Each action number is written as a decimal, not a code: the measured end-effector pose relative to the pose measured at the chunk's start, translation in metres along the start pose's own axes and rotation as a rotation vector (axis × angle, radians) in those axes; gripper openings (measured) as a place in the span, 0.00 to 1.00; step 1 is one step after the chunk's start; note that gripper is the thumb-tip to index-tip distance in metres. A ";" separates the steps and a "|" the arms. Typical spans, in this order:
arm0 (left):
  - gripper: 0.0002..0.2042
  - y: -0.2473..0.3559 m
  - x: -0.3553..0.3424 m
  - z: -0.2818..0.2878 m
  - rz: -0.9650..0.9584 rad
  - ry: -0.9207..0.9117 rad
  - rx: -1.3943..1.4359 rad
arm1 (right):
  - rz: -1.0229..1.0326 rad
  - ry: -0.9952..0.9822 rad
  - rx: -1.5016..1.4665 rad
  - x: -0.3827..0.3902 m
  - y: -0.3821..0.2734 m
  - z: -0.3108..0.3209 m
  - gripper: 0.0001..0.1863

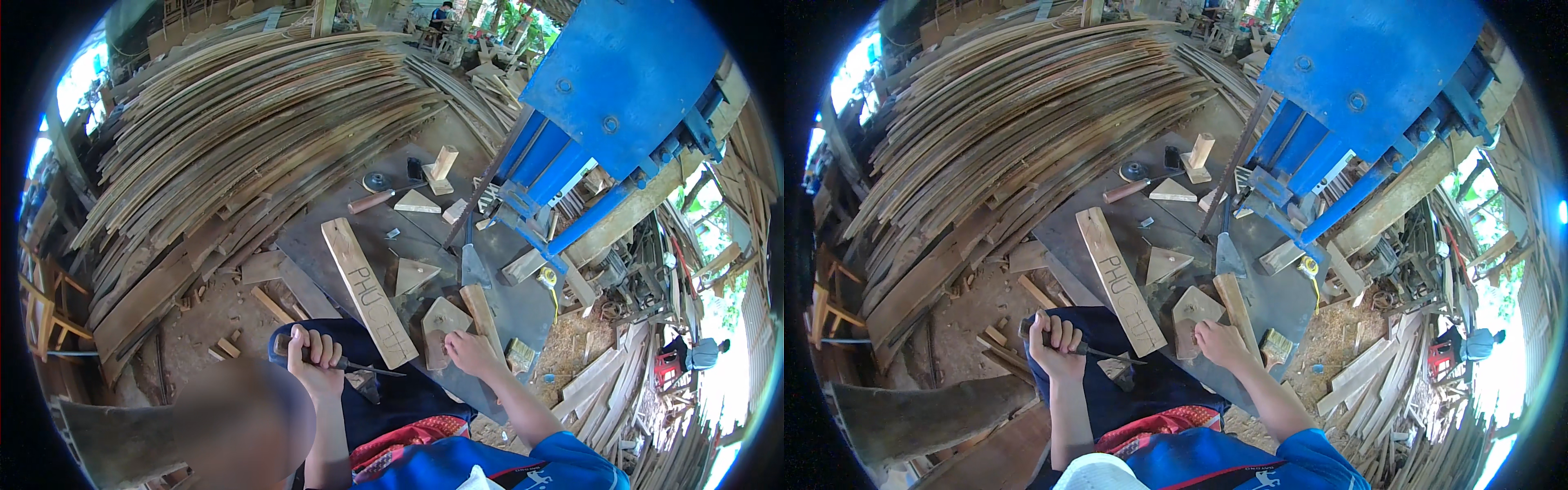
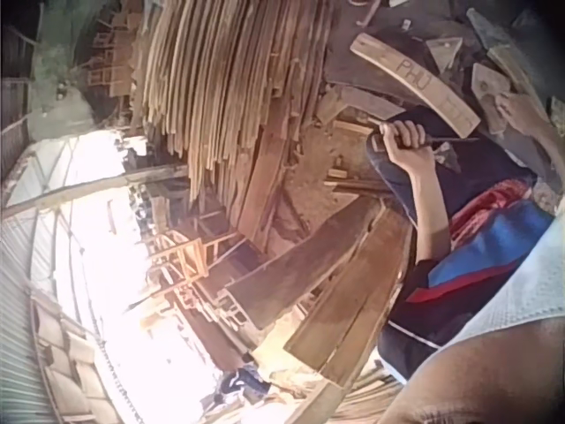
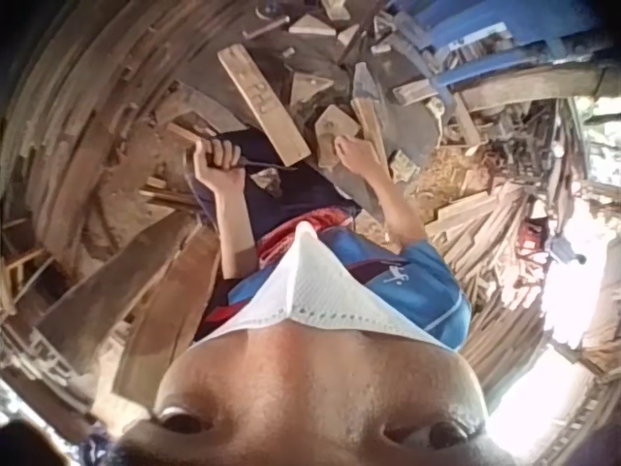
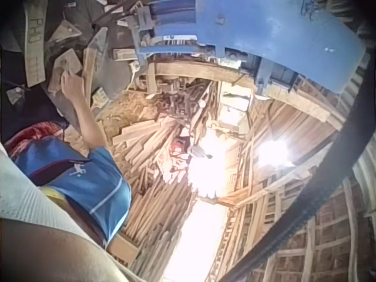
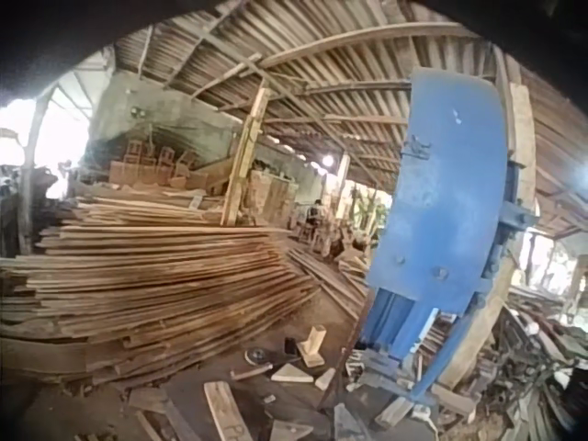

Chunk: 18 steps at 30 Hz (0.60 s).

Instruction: The person carves a small wooden block using a chisel and a wooden mallet. They repeatedly strike the chisel to remove wood chips, occasionally pausing to clear debris from the workpiece with their hand.

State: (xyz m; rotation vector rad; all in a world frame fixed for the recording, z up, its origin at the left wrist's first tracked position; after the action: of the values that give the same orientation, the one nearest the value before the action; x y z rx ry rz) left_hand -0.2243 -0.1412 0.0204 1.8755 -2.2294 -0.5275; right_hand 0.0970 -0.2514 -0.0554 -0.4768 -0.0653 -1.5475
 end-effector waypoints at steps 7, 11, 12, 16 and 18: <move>0.13 0.015 -0.012 -0.011 -0.110 0.018 0.085 | 0.080 -0.047 0.004 0.003 0.004 0.013 0.09; 0.12 0.021 -0.026 -0.022 -0.125 -0.079 0.102 | 0.130 0.019 0.006 0.002 0.012 0.003 0.08; 0.12 0.022 -0.029 -0.030 -0.133 -0.117 0.093 | 0.126 0.010 0.032 0.001 0.009 0.004 0.08; 0.13 0.030 -0.029 -0.038 -0.130 -0.130 0.103 | 0.087 -0.018 0.126 0.002 -0.003 0.011 0.07; 0.13 0.032 -0.026 -0.037 -0.123 -0.154 0.121 | 0.060 -0.029 0.145 0.005 -0.011 0.016 0.07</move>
State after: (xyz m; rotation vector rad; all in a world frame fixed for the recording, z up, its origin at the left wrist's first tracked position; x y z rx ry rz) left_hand -0.2354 -0.1170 0.0688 2.1099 -2.2986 -0.5880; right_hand 0.0903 -0.2499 -0.0367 -0.3835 -0.1825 -1.4652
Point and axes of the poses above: each hand's wrist, its own x-axis away from the middle knuckle, its own z-axis out of the back of the hand, y = z × x, the point moved 1 cm from there along -x, towards the middle knuckle, and after that the axes turned 14 degrees about -y, right-handed, at the moved point
